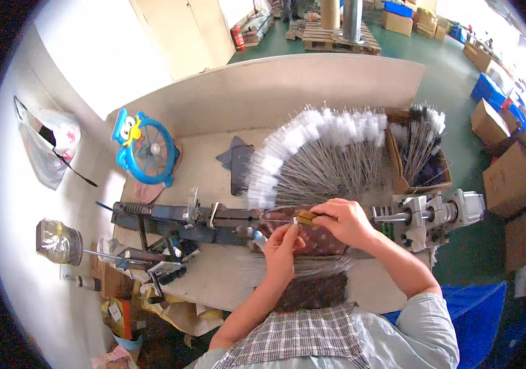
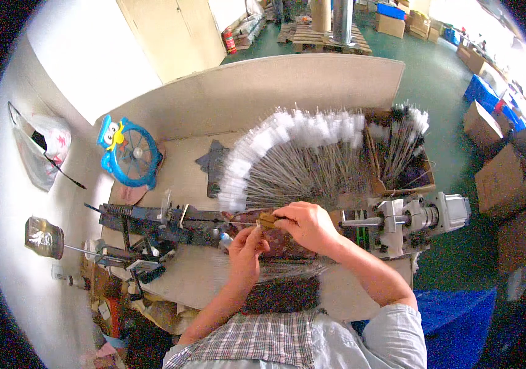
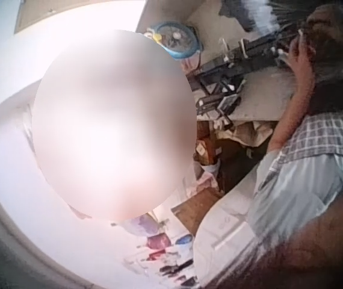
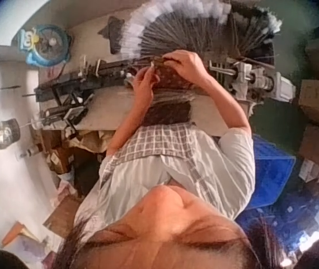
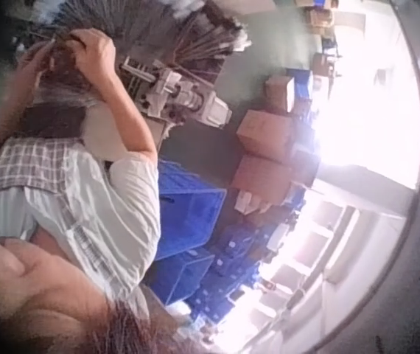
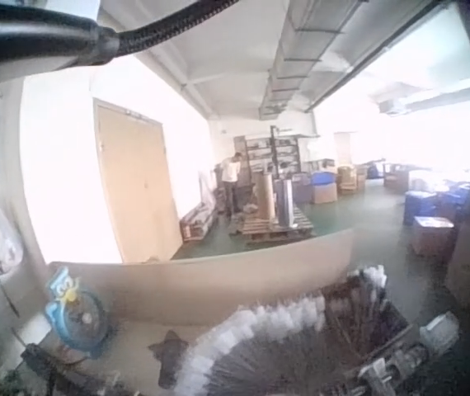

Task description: Operating a tabletop assembly machine to process and assemble brush components with white bristles.

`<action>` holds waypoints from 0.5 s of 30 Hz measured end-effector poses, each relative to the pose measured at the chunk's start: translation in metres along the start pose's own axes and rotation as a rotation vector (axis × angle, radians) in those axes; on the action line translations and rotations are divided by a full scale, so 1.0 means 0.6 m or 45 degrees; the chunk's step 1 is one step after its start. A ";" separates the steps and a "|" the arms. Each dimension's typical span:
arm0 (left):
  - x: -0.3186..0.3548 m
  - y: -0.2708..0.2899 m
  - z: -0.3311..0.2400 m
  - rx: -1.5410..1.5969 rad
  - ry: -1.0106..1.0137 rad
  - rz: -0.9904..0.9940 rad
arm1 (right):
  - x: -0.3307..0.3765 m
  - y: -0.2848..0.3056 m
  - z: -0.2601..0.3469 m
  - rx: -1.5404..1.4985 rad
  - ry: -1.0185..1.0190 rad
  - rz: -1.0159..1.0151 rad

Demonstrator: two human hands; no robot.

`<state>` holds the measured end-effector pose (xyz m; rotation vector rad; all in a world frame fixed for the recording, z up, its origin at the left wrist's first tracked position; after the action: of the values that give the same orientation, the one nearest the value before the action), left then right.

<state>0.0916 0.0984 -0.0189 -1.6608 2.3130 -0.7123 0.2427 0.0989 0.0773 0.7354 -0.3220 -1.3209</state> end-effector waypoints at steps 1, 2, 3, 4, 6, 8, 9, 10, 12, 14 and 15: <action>-0.008 -0.006 0.004 -0.051 0.001 0.018 | 0.004 0.004 -0.002 -0.004 -0.020 0.009; -0.012 -0.012 0.006 -0.061 -0.001 0.022 | 0.006 0.011 -0.004 -0.009 -0.017 0.000; -0.013 -0.018 0.006 -0.132 -0.020 0.048 | 0.012 0.016 -0.004 0.009 0.001 -0.023; -0.013 -0.023 0.005 -0.203 -0.039 0.072 | 0.017 0.020 -0.005 0.028 0.019 -0.044; -0.018 -0.034 0.007 -0.197 -0.032 0.076 | 0.019 0.027 -0.009 -0.001 0.028 -0.047; -0.021 -0.036 0.019 -0.184 -0.032 0.075 | 0.021 0.035 -0.007 -0.026 0.044 -0.043; -0.028 -0.038 0.027 -0.210 -0.038 0.136 | 0.021 0.036 -0.011 -0.165 -0.030 0.021; -0.032 -0.040 0.031 -0.234 -0.045 0.199 | 0.021 0.032 -0.018 -0.301 -0.104 0.085; -0.032 -0.036 0.030 -0.183 -0.035 0.137 | 0.021 0.028 -0.026 -0.296 -0.109 0.123; -0.029 -0.031 0.024 -0.124 -0.020 0.085 | 0.019 0.027 -0.005 -0.098 0.112 0.155; -0.021 -0.007 0.016 -0.155 -0.003 -0.024 | 0.013 0.019 -0.001 -0.034 0.158 0.193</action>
<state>0.1035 0.1067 -0.0267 -1.7346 2.3855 -0.5833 0.2535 0.0922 0.0828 0.7525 -0.2548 -1.1294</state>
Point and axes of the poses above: each hand's wrist, its own x-axis away from the middle knuckle, its own y-axis out of the back of the hand, z = x × y, the point moved 8 cm from there along -x, towards the middle knuckle, and after that the axes turned 10 degrees about z, right-handed, at the moved point
